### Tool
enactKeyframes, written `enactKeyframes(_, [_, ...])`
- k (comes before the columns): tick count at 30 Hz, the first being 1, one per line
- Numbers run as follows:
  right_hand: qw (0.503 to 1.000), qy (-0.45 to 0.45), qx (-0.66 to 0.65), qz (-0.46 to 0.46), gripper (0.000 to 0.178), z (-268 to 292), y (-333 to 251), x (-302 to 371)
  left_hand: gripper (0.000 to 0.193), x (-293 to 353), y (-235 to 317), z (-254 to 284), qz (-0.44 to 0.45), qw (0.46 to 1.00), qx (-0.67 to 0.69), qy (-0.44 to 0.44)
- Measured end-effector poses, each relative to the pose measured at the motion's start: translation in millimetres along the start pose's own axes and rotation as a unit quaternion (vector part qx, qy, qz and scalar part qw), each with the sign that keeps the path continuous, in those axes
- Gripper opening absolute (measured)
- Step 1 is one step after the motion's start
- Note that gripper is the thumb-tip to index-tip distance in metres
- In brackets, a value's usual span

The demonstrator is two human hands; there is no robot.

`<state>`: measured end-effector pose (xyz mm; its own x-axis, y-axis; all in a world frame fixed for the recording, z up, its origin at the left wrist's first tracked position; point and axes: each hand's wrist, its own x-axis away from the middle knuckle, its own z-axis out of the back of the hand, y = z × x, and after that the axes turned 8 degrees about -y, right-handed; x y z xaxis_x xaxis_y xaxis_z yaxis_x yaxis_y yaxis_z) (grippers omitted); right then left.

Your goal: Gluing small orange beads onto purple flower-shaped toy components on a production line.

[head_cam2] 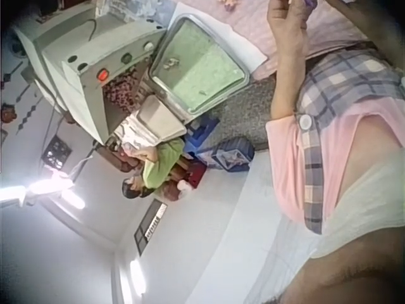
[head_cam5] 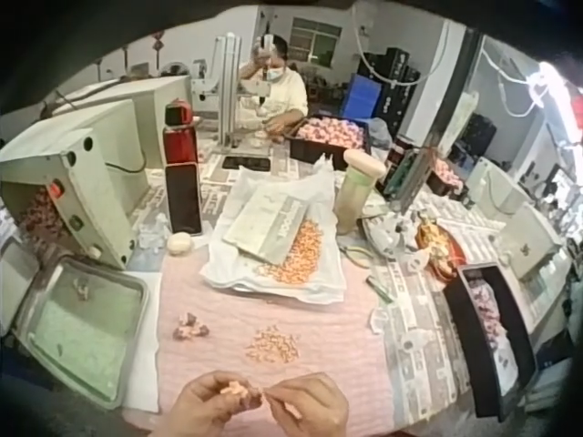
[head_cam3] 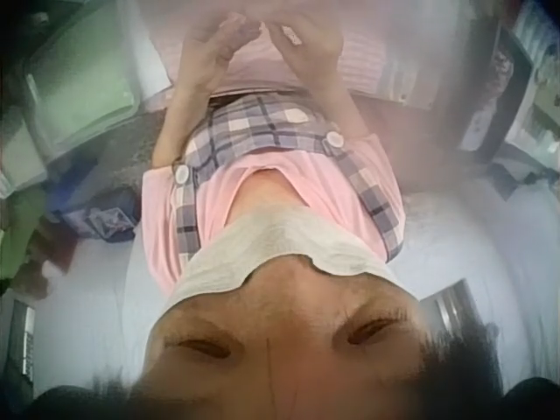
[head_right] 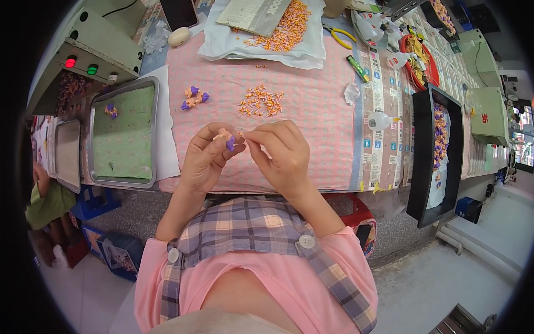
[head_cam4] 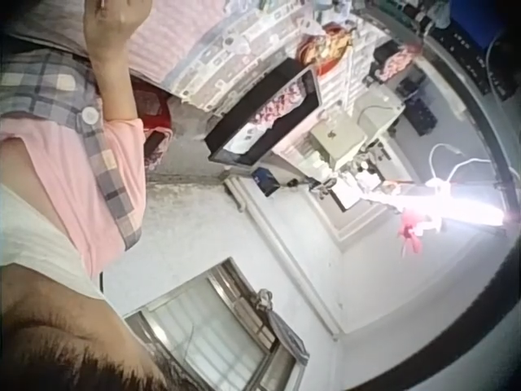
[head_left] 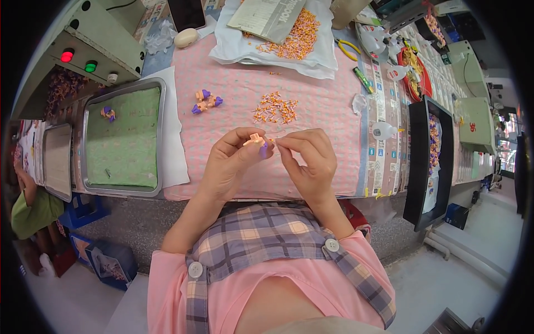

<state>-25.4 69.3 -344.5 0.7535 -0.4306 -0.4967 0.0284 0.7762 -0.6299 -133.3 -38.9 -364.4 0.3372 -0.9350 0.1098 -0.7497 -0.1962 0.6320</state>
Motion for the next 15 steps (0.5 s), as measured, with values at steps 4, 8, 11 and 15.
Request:
enactKeyframes(4, [1.000, 0.017, -0.022, 0.002, 0.018, 3, -6, -1, 0.020, 1, 4, -3, 0.025, 0.999, -0.030, 0.001])
enactKeyframes(8, [0.999, 0.027, -0.035, 0.022, 0.018, 2, -9, -1, 0.019, 2, 4, -7, 0.046, 0.999, -0.011, 0.009])
enactKeyframes(11, [0.998, 0.028, -0.035, 0.034, 0.018, 1, -8, 0, 0.020, 2, 4, -9, 0.052, 0.999, -0.014, 0.003])
enactKeyframes(15, [0.998, 0.031, -0.025, 0.047, 0.020, 0, -8, 0, 0.019, 3, 5, -11, 0.056, 0.998, -0.016, 0.003])
